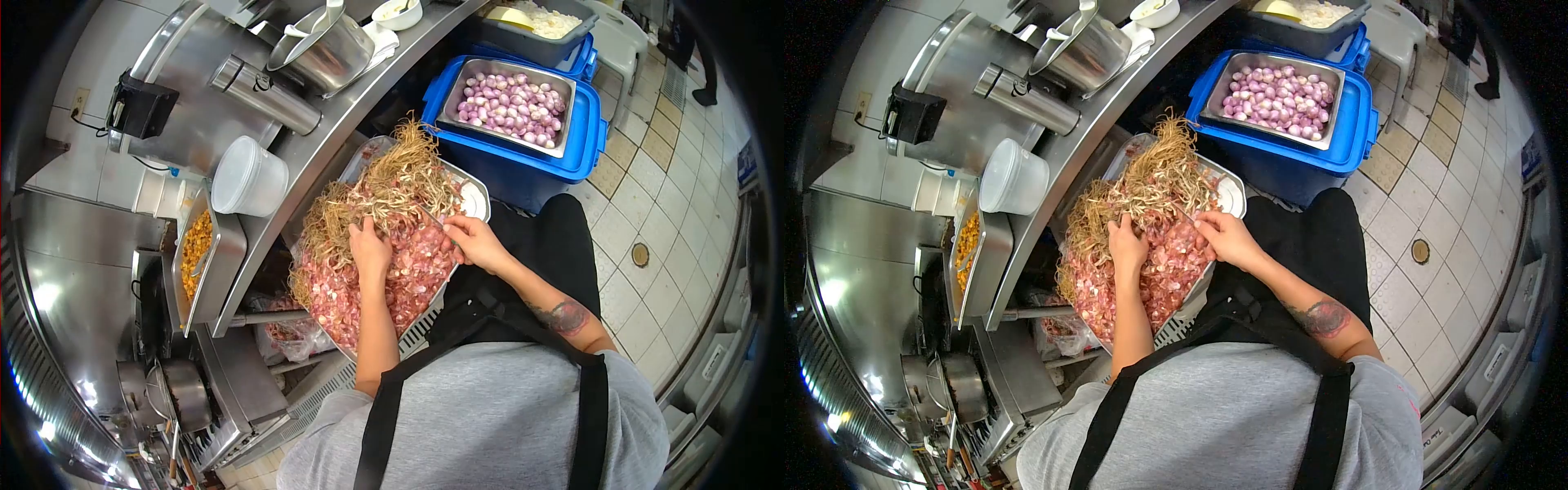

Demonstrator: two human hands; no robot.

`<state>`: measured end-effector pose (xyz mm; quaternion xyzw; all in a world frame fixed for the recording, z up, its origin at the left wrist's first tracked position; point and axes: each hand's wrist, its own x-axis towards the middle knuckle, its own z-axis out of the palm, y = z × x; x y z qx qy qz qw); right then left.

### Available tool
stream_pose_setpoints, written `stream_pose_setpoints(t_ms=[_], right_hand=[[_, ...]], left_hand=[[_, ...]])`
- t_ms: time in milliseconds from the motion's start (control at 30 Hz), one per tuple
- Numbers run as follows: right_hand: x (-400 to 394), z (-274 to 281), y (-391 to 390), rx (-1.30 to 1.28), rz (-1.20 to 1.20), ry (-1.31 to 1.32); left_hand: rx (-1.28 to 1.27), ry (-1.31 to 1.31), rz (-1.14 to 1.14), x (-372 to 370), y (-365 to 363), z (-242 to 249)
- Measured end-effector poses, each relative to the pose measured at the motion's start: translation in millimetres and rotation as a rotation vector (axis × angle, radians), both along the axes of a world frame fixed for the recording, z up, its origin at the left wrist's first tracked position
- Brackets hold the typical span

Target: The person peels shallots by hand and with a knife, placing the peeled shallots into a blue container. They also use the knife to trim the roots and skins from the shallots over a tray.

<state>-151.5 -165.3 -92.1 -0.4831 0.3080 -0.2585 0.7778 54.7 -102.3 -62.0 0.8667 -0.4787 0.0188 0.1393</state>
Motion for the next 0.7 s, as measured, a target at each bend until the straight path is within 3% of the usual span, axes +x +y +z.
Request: stream_pose_setpoints(t_ms=[333,433,467,567,700], right_hand=[[0.6,0.4,-0.5,-0.005,0.021,0.008],[-0.6,2.4,1.8,-0.031,0.013,0.0],[-0.1,5.5,3.1,-0.067,0.003,0.016],[8.5,-1.6,8.5,-0.194,-0.011,0.007],[24.8,21.4,24.5,-0.187,0.116,-0.016]], left_hand=[[-0.074,0.103,-0.062,32.9,2.1,-13.3],[-0.313,0.574,-0.148,28.9,17.3,-4.0],[-0.289,0.582,-0.078,24.8,25.3,5.5],[-0.574,0.868,0.029,12.4,46.4,18.7],[-0.848,0.844,0.088,32.7,73.5,3.0]])
